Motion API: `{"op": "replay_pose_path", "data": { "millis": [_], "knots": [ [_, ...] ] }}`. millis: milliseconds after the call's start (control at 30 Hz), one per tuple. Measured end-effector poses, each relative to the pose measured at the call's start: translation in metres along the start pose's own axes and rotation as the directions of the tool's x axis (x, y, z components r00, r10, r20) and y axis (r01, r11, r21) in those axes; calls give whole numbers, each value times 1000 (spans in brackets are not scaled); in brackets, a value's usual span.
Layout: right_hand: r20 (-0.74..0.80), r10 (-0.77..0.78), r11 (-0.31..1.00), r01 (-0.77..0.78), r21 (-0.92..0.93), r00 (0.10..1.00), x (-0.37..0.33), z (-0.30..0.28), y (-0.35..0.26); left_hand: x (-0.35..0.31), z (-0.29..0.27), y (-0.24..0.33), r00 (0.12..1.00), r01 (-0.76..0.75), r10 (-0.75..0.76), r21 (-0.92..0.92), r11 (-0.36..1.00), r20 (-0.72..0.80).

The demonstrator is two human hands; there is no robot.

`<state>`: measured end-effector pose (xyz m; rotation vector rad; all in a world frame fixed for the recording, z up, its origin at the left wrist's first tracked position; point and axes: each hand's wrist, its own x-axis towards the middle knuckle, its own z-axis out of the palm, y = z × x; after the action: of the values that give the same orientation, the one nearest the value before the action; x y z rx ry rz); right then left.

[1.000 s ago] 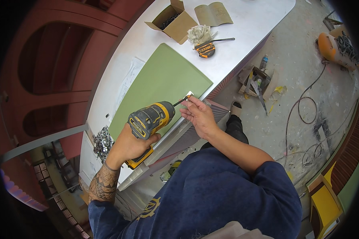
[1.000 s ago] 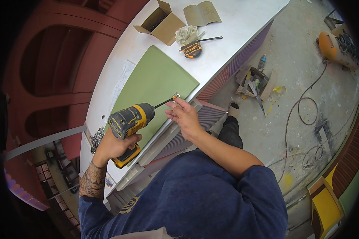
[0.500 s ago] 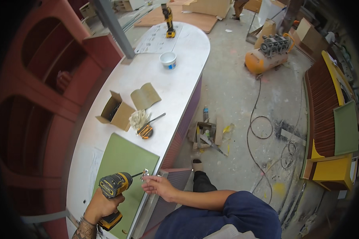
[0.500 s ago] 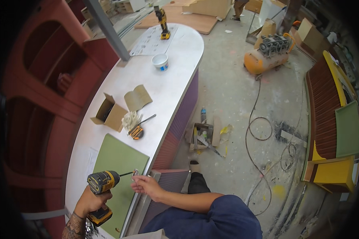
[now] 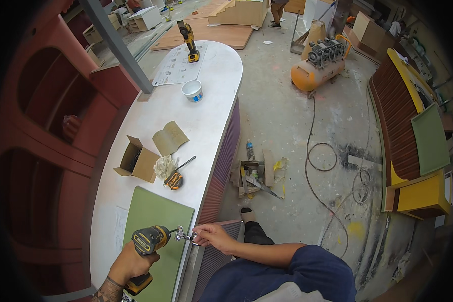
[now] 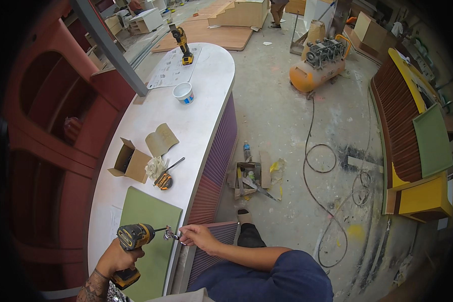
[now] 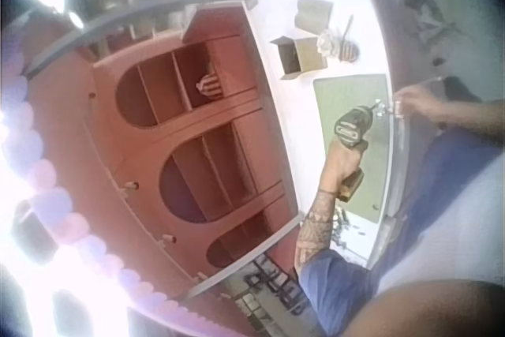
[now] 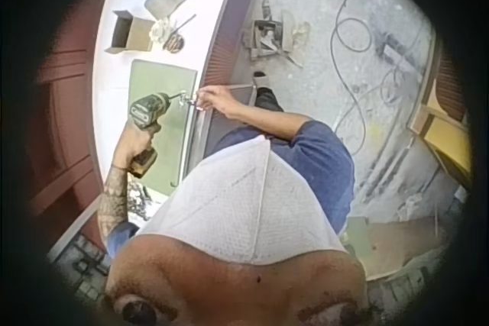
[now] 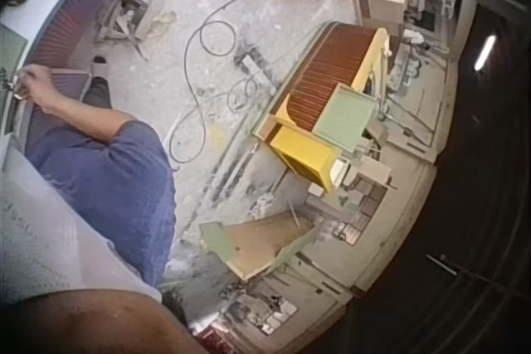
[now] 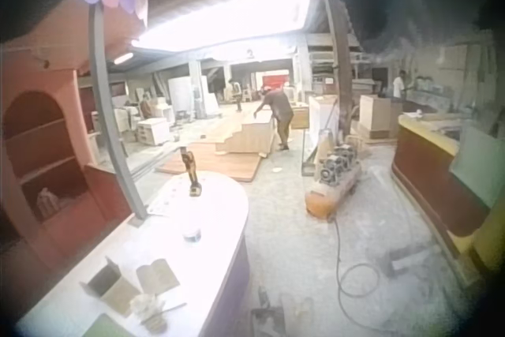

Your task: The person attaches metal hinges to a green cabinet door using a power drill. They place the hinges into pre-drilled holes, secure them with screws using the drill, and then pick up another cabinet door from the floor to repeat the process.

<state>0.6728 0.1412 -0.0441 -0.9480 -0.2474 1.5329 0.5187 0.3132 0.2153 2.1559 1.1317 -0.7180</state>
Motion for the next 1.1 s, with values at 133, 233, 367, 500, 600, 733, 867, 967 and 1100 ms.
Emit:
{"op": "replay_pose_path", "data": {
  "millis": [133,233,367,500,600,733,867,967,1100],
  "knots": [
    [-34,24,999,-26,-35,999,5,-10,14,4,3,-3,996,-82,82,-16,997,16],
    [-33,62,994,-65,-86,998,7,-7,9,2,5,-5,999,6,0,-167,986,33],
    [-60,-9,982,-3,-188,998,7,6,5,-5,13,-11,997,-76,78,-109,991,21],
    [46,-348,539,240,-808,936,-3,24,-17,-20,28,-8,992,76,-116,-485,871,-52],
    [234,-430,107,306,-946,872,-6,42,-26,-50,49,-12,967,41,-181,-585,810,-182],
    [452,-344,-297,361,-884,823,7,44,-9,-89,97,-65,841,-188,-249,-691,698,-480],
    [458,-236,-439,327,-837,857,5,55,-7,-112,162,-140,589,-432,-412,-702,567,-695],
    [476,-300,-438,324,-838,827,10,50,5,-123,195,-160,454,-531,-525,-692,489,-720],
    [513,-282,-555,298,-777,811,15,45,10,-121,239,-202,291,-634,-616,-630,449,-732]
  ]
}}
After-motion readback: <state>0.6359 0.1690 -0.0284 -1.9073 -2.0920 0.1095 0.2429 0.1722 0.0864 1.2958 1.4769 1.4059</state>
